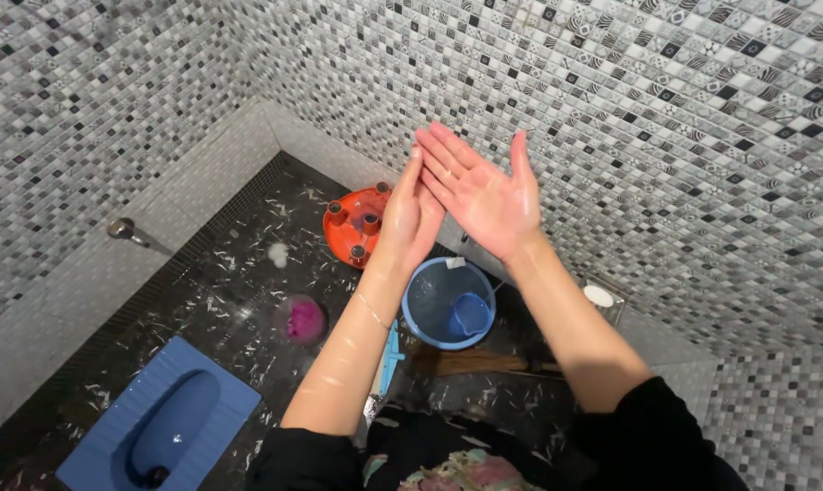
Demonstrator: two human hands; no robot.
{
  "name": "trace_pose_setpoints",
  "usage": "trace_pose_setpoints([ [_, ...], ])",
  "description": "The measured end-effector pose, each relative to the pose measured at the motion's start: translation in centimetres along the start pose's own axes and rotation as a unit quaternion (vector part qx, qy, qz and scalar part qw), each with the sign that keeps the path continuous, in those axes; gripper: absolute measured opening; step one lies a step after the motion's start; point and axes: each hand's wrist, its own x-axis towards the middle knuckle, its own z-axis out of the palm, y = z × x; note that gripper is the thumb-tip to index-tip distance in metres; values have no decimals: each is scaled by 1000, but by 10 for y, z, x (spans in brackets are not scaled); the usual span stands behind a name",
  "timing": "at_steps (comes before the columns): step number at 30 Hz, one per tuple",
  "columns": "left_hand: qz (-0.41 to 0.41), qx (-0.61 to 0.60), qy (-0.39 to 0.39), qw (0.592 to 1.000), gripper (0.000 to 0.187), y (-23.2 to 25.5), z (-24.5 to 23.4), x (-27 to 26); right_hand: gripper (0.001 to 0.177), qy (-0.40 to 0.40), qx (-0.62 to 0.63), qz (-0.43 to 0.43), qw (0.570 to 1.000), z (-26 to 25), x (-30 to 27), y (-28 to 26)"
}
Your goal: The person removes toothbrushes and a toothpaste tube from a red bucket, rinses them under a tap, and places them on a wall shelf. They then pick up a white tube and a black bottle from the floor, place them on the shelf, and finally open a clear jar with a red lid, remove a pink sponge, and return the lid.
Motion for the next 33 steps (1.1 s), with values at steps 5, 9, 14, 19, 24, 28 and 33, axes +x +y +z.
trace_pose_setpoints([
  [5, 37, 143, 51, 988, 42, 13, 37, -23, 105, 9, -37, -12, 999, 1, 2, 5],
  [9, 256, 582, 61, 769, 32, 5, 4, -14, 102, -15, -176, -50, 983, -7, 5, 12],
  [14, 284, 675, 43, 680, 35, 14, 14, -29, 96, -3, -375, -78, 924, 2, 3, 33],
  [19, 359, 711, 42, 603, 15, -3, -8, -27, 89, 32, -415, -87, 905, -7, 4, 58],
  [24, 359, 648, 123, 660, 23, -6, -29, -17, 78, 87, -410, -85, 904, -26, 0, 75],
  [28, 317, 639, 157, 683, 24, -2, -56, -16, 51, 134, -366, -100, 916, -63, -15, 66],
  [33, 281, 616, 250, 692, 21, -11, -93, -17, 41, 278, -394, -107, 869, -98, -32, 34],
])
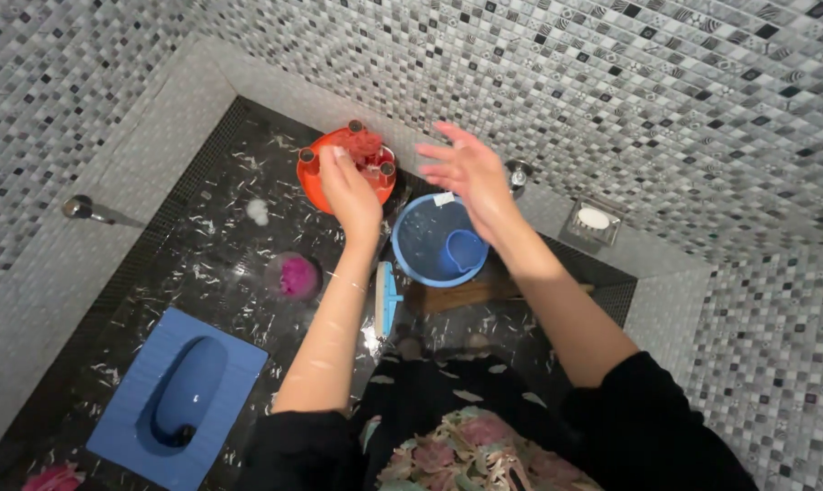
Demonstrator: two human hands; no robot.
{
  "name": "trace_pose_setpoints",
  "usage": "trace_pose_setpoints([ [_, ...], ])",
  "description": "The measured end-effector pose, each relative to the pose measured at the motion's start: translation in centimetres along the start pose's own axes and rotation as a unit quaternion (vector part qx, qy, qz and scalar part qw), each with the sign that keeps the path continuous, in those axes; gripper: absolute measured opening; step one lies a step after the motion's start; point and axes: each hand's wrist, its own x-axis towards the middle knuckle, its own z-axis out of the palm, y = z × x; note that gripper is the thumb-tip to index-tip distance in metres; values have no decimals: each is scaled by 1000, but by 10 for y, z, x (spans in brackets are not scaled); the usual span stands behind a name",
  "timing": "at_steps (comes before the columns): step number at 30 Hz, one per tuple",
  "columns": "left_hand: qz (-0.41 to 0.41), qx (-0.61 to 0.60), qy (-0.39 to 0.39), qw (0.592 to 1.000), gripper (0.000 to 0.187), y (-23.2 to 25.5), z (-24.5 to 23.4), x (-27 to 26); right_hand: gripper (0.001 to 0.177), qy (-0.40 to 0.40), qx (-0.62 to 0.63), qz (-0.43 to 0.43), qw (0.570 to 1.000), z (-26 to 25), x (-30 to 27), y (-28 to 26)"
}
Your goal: The person removes toothbrushes and a toothpaste tube from a red bucket, rinses them under a tap, and places them on a wall shelf. They then pick up a white tube and a black bottle from the floor, place them on the shelf, and finally open a clear jar with a red lid, remove a pink sponge, and return the lid.
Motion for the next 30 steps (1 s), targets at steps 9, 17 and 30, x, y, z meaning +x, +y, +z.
trace_pose_setpoints([
  [9, -161, -53, -45, 985, 41, -29, 3, -18, 27, 230, -21, 15, 973, -91, 33, 44],
  [17, -208, -25, 26, 977, 9, -38, 3, -58, 28, 131, 10, 60, 990, -109, 31, 50],
  [30, -496, -338, -34, 799, 32, 103, 53, -166, 35, -230, -378, -185, 878, -70, -69, 25],
])
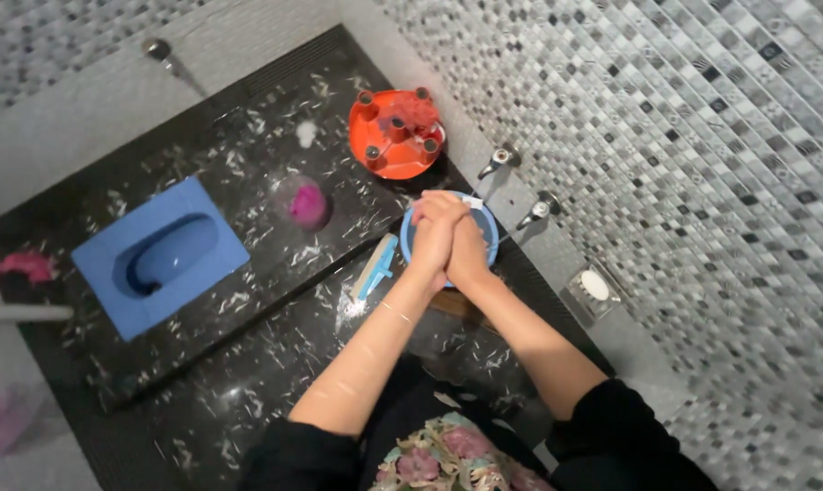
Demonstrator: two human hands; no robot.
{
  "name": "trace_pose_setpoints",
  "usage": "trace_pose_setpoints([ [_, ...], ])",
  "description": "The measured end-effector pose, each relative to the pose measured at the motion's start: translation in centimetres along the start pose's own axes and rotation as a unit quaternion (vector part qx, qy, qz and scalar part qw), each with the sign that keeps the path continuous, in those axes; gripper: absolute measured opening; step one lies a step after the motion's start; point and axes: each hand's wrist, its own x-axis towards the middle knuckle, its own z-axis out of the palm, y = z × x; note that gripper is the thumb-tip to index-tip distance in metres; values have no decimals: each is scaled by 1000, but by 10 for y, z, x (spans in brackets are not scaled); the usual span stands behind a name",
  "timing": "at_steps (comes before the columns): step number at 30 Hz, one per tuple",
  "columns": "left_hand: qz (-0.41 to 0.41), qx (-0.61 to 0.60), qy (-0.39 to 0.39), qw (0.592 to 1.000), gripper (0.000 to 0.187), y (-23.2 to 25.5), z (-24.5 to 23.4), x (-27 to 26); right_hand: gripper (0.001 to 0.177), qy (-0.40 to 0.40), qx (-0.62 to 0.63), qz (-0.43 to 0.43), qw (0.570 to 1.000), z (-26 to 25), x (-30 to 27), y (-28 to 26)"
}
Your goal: The person removes toothbrushes and a toothpaste tube from a red bucket, rinses them under a tap, and places them on a wall shelf. They then pick up a white tube and a black bottle from the floor, place them on the shelf, and finally open a clear jar with a red lid, remove a pink sponge, and return the lid.
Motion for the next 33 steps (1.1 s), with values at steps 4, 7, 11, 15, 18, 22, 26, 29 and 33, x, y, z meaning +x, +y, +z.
trace_pose_setpoints([
  [4, -56, -76, -11, 995, 32, -2, -33, 12, 37, -69, 95, -26, 993, 16, -2, -14],
  [7, -9, -135, -2, 991, 16, 4, -54, 20, 29, -95, 140, 31, 985, 40, 7, -17],
  [11, 71, -94, 136, 984, 48, 35, -58, 11, 25, -133, 192, 66, 970, 76, 19, -22],
  [15, 139, 52, 313, 938, 40, 36, -111, 84, 20, -150, 251, 125, 948, 112, 48, -19],
  [18, 167, -84, 286, 940, 28, 65, -134, 93, 19, -151, 289, 167, 931, 139, 82, -20],
  [22, 171, -132, 228, 949, 35, 101, -173, 137, 18, -144, 325, 210, 911, 165, 128, -15],
  [26, 167, -145, 156, 963, 49, 138, -183, 165, 19, -133, 373, 268, 878, 186, 165, -9],
  [29, 163, -164, 115, 966, 58, 162, -177, 163, 22, -125, 403, 304, 854, 193, 182, -5],
  [33, 157, -193, 14, 968, 68, 167, -193, 186, 26, -112, 453, 352, 812, 185, 192, 7],
])
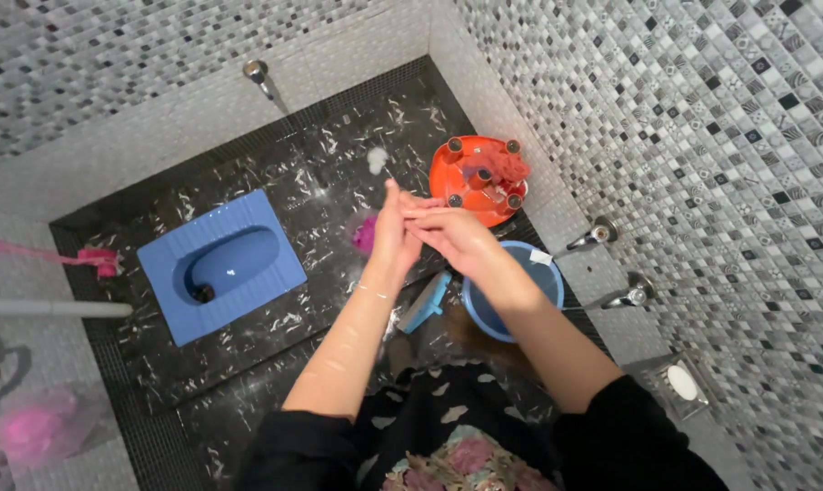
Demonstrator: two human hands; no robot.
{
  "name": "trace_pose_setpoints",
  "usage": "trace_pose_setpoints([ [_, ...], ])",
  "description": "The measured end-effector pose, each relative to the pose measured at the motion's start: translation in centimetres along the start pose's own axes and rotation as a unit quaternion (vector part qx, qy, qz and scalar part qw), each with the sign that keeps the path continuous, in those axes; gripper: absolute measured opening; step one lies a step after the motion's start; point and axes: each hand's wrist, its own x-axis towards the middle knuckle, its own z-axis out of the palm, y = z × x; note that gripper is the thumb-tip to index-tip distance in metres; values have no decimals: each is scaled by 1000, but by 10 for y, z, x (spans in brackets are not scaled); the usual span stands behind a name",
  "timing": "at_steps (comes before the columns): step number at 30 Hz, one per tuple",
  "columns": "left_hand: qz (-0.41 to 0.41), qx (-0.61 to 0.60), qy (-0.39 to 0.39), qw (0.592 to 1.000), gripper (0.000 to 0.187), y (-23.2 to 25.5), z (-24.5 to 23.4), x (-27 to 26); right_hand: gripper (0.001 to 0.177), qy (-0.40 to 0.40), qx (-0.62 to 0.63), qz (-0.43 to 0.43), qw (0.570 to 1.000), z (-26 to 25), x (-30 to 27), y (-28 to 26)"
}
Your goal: The person removes toothbrushes and a toothpaste tube from a red bucket, rinses them under a tap, and places them on a wall shelf. They then pick up a white tube and a black bottle from the floor, place them on the shelf, and finally open a clear jar with a red lid, remove a pink sponge, and return the lid.
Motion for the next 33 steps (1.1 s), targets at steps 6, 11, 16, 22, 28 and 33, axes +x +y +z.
trace_pose_setpoints([
  [6, -26, -157, 31, 987, 66, 25, -20, 25, 48, 82, 154, 88, 981, -73, 25, -19],
  [11, -12, -168, 55, 984, 64, 24, -18, -2, 46, 128, 239, 98, 957, -146, 59, -4],
  [16, 20, -196, 74, 978, 64, 4, -21, -27, 44, 100, 252, 147, 951, -127, 67, 1],
  [22, 59, -236, 93, 966, 65, -1, -45, -61, 39, 40, 223, 200, 953, -90, 58, 18],
  [28, 150, -264, 129, 944, 65, 22, -77, -133, 40, 9, 182, 265, 947, -58, 51, 63],
  [33, 186, -302, 152, 923, 54, 41, -117, -179, 37, -20, 132, 308, 942, -1, 24, 88],
])
